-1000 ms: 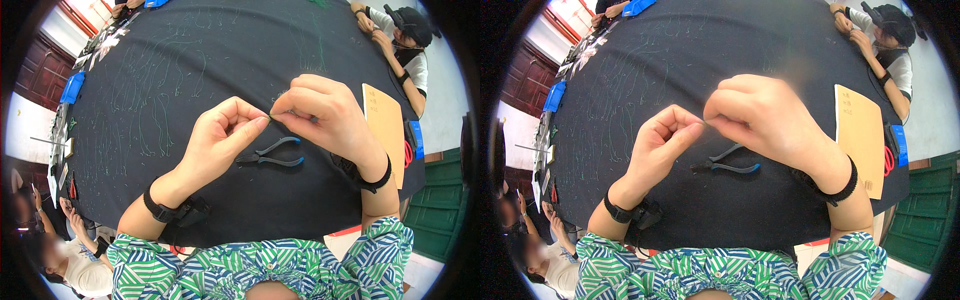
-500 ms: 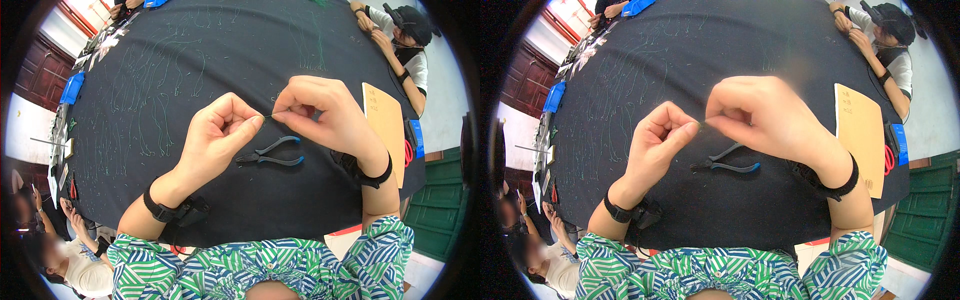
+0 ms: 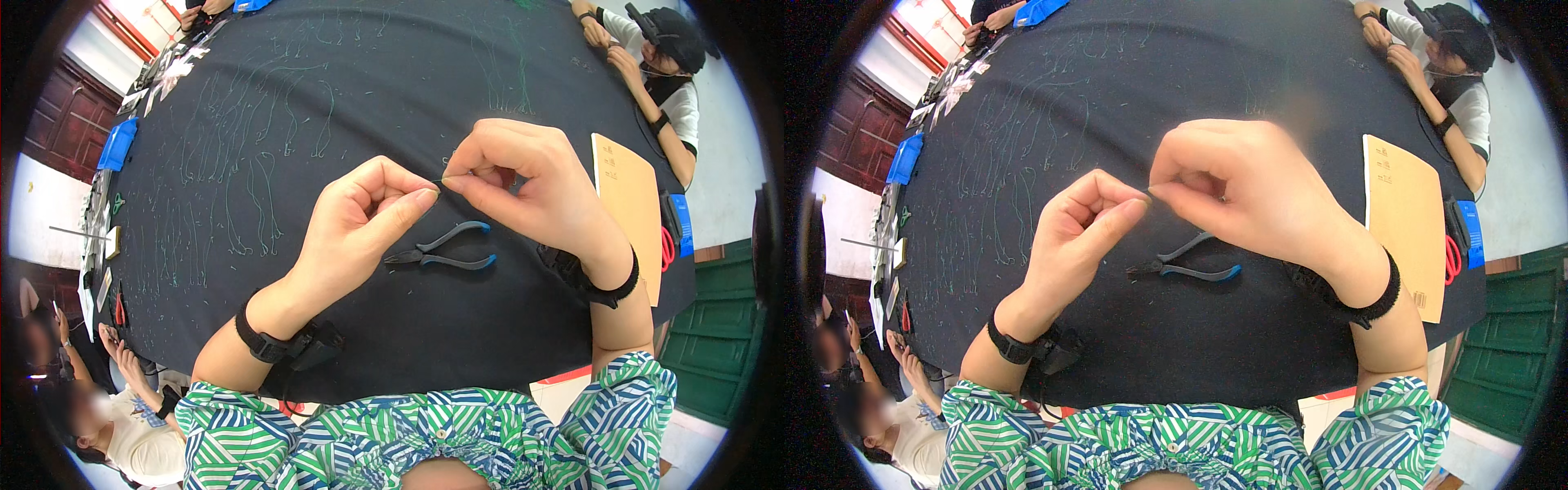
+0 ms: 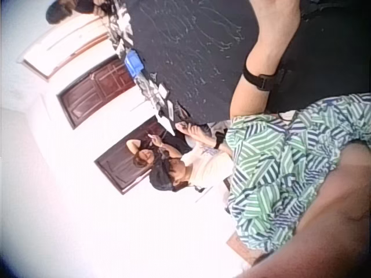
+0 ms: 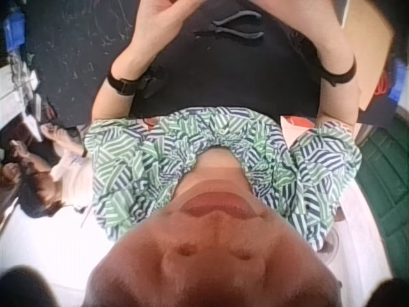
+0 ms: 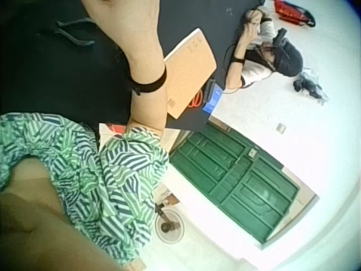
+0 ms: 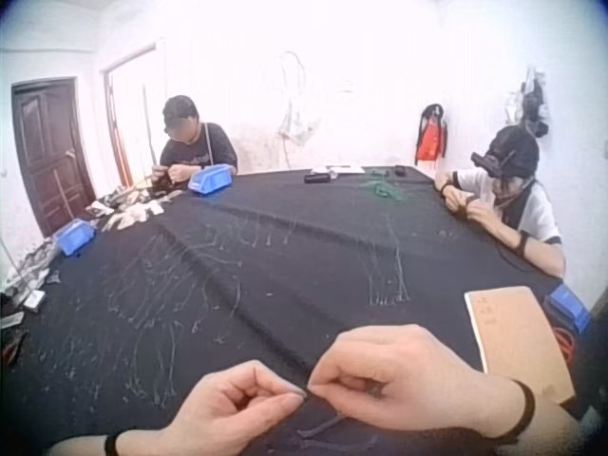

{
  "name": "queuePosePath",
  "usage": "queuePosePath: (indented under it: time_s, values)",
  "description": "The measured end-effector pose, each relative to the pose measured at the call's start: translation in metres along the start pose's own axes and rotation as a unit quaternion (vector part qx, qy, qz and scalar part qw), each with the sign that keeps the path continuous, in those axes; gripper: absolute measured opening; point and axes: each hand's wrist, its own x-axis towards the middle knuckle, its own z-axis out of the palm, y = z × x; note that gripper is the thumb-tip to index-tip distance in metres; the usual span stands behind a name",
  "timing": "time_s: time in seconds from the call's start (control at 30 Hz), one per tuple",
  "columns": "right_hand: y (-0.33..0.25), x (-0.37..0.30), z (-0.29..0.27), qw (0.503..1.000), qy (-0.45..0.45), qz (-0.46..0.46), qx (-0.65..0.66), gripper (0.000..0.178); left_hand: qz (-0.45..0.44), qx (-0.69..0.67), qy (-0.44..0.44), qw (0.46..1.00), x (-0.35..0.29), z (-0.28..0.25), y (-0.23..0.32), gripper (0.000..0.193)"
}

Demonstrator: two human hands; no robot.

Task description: Assembling fishing tackle by threading components onto a line and crimping them.

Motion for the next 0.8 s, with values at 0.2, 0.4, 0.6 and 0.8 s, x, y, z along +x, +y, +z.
queuePosePath:
  time_s: [0.2,0.4,0.6,0.8]
  values:
    - [0.0031,-0.0001,0.0022,0.999,0.013,-0.035,-0.020,0.009,0.000,0.000,-0.007,1.000,-0.0001,0.0002,0.0003,0.008]
    - [0.0023,-0.0005,0.0033,0.998,0.013,-0.054,-0.042,0.010,-0.007,-0.007,-0.009,1.000,0.0002,0.0010,0.0005,0.009]
    - [0.0033,0.0005,0.0036,0.995,0.012,-0.087,-0.054,0.010,-0.002,0.004,-0.007,1.000,0.0002,0.0007,0.0004,0.009]
    - [0.0028,-0.0002,0.0027,0.995,0.006,-0.087,-0.054,0.011,0.000,0.005,-0.011,1.000,0.0007,0.0010,0.0000,0.008]
